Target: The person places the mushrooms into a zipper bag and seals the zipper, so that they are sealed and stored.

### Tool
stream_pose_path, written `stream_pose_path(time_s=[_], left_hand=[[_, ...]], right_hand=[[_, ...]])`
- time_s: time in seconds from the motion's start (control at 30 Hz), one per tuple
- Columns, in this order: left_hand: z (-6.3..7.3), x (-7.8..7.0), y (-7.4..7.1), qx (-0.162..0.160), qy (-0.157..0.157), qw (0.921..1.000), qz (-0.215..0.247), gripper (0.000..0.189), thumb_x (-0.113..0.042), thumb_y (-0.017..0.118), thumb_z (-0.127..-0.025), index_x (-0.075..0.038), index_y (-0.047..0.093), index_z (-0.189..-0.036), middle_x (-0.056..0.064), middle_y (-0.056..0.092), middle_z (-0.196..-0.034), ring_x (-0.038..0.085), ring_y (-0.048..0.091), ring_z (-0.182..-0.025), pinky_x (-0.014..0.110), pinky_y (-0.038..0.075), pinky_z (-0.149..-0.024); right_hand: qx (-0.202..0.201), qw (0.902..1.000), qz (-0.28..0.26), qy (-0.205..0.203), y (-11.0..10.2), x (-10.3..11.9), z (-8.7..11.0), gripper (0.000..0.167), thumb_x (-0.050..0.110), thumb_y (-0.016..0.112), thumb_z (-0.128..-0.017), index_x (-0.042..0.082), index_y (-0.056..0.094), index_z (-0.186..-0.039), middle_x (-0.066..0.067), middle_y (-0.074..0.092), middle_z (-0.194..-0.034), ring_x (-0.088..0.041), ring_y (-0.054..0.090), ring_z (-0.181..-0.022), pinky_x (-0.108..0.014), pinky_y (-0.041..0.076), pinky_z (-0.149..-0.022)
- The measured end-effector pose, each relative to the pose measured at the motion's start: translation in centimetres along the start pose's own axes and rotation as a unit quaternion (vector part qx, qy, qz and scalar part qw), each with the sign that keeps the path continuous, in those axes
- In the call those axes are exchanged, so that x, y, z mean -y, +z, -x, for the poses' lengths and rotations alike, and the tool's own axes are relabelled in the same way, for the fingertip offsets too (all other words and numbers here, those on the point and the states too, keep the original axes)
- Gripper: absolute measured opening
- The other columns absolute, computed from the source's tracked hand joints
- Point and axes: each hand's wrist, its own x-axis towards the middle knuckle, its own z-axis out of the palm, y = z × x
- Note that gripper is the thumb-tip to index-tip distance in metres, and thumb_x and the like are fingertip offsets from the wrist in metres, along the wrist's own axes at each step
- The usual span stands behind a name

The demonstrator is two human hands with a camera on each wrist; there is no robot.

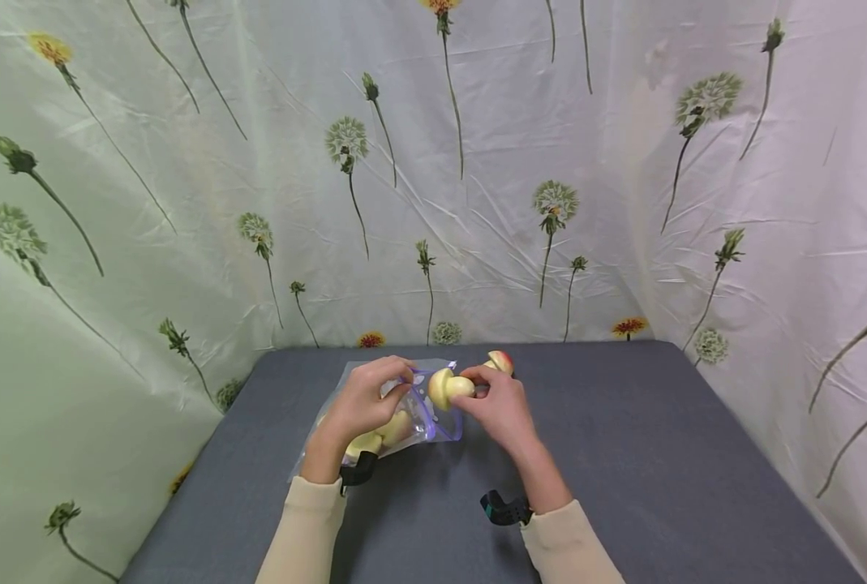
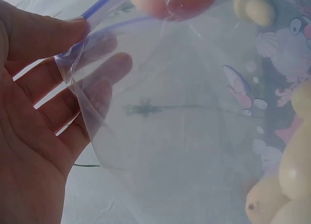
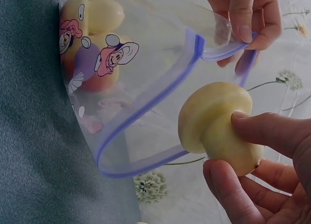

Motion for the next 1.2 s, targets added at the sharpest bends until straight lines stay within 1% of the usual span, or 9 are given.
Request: stream_pose_path(time_s=[0.17,0.27,0.33,0.47,0.57,0.77,0.87,1.0,1.2], left_hand=[[0.0,0.0,0.0,-0.003,0.003,1.0000,-0.006,0.018,0.003,0.070,-0.090,-0.014,0.066,-0.092,-0.003,0.069,-0.103,0.011,0.061,-0.088,0.033,0.053,-0.073],[-0.1,0.1,0.0,-0.012,0.011,0.9999,-0.005,0.016,0.004,0.070,-0.090,-0.011,0.066,-0.091,0.001,0.070,-0.103,0.013,0.063,-0.088,0.035,0.054,-0.072],[-0.1,0.1,-0.1,-0.019,0.017,0.9997,-0.005,0.014,0.004,0.070,-0.090,-0.009,0.066,-0.090,0.003,0.070,-0.104,0.014,0.064,-0.089,0.034,0.054,-0.073],[-0.2,0.2,-0.2,-0.027,0.021,0.9994,-0.009,0.012,0.003,0.070,-0.091,-0.008,0.066,-0.090,0.003,0.070,-0.106,0.015,0.065,-0.091,0.033,0.054,-0.074],[-0.2,0.3,-0.4,-0.028,0.014,0.9995,-0.009,0.011,0.002,0.070,-0.091,-0.008,0.067,-0.091,0.001,0.070,-0.108,0.014,0.065,-0.093,0.034,0.055,-0.074],[0.0,0.5,-0.6,-0.024,-0.001,0.9996,-0.013,0.010,0.001,0.070,-0.092,-0.009,0.068,-0.093,-0.001,0.068,-0.111,0.011,0.065,-0.091,0.028,0.052,-0.072],[0.1,0.6,-0.9,-0.025,-0.004,0.9996,-0.009,0.010,0.001,0.069,-0.093,-0.009,0.069,-0.094,-0.001,0.068,-0.111,0.012,0.065,-0.092,0.031,0.054,-0.072],[0.2,0.7,-1.3,-0.028,-0.009,0.9995,-0.014,0.009,-0.001,0.070,-0.094,-0.010,0.069,-0.096,0.000,0.068,-0.109,0.012,0.065,-0.094,0.034,0.055,-0.076],[0.4,0.8,-1.5,-0.030,-0.016,0.9993,-0.016,0.010,-0.002,0.069,-0.095,-0.012,0.069,-0.099,0.002,0.069,-0.108,0.011,0.065,-0.098,0.031,0.054,-0.081]], right_hand=[[0.000,1.0000,-0.001,-0.006,0.2,0.1,-0.1,0.040,0.025,0.089,-0.077,0.015,0.074,-0.112,0.000,0.072,-0.101,-0.013,0.065,-0.079,-0.034,0.054,-0.068],[0.002,1.0000,-0.001,-0.005,0.3,0.1,-0.2,0.040,0.026,0.089,-0.077,0.015,0.074,-0.112,0.001,0.072,-0.101,-0.014,0.064,-0.079,-0.033,0.053,-0.069],[0.003,1.0000,-0.002,-0.002,0.3,0.2,-0.3,0.040,0.026,0.089,-0.077,0.016,0.074,-0.113,0.001,0.072,-0.100,-0.014,0.064,-0.079,-0.033,0.053,-0.068],[0.001,1.0000,-0.001,-0.001,0.4,0.5,-0.4,0.039,0.026,0.089,-0.077,0.018,0.075,-0.112,0.001,0.071,-0.099,-0.015,0.063,-0.079,-0.034,0.053,-0.067],[0.000,1.0000,-0.001,-0.003,0.4,0.7,-0.4,0.039,0.026,0.089,-0.077,0.018,0.075,-0.112,0.002,0.071,-0.100,-0.015,0.063,-0.079,-0.033,0.052,-0.067],[0.006,1.0000,-0.007,-0.003,0.8,0.7,-0.6,0.039,0.025,0.089,-0.077,0.016,0.074,-0.112,0.002,0.071,-0.103,-0.015,0.064,-0.076,-0.033,0.052,-0.064],[0.007,1.0000,-0.003,0.002,0.9,0.7,-0.7,0.039,0.025,0.089,-0.077,0.018,0.074,-0.112,0.003,0.071,-0.101,-0.015,0.063,-0.075,-0.033,0.051,-0.063],[0.008,1.0000,0.000,0.001,1.1,0.7,-1.0,0.039,0.025,0.089,-0.076,0.019,0.074,-0.112,0.003,0.071,-0.100,-0.015,0.063,-0.073,-0.034,0.051,-0.063],[0.016,0.9997,0.000,-0.018,1.5,0.8,-1.3,0.040,0.022,0.089,-0.077,0.016,0.074,-0.113,0.002,0.071,-0.101,-0.017,0.062,-0.072,-0.034,0.050,-0.062]])
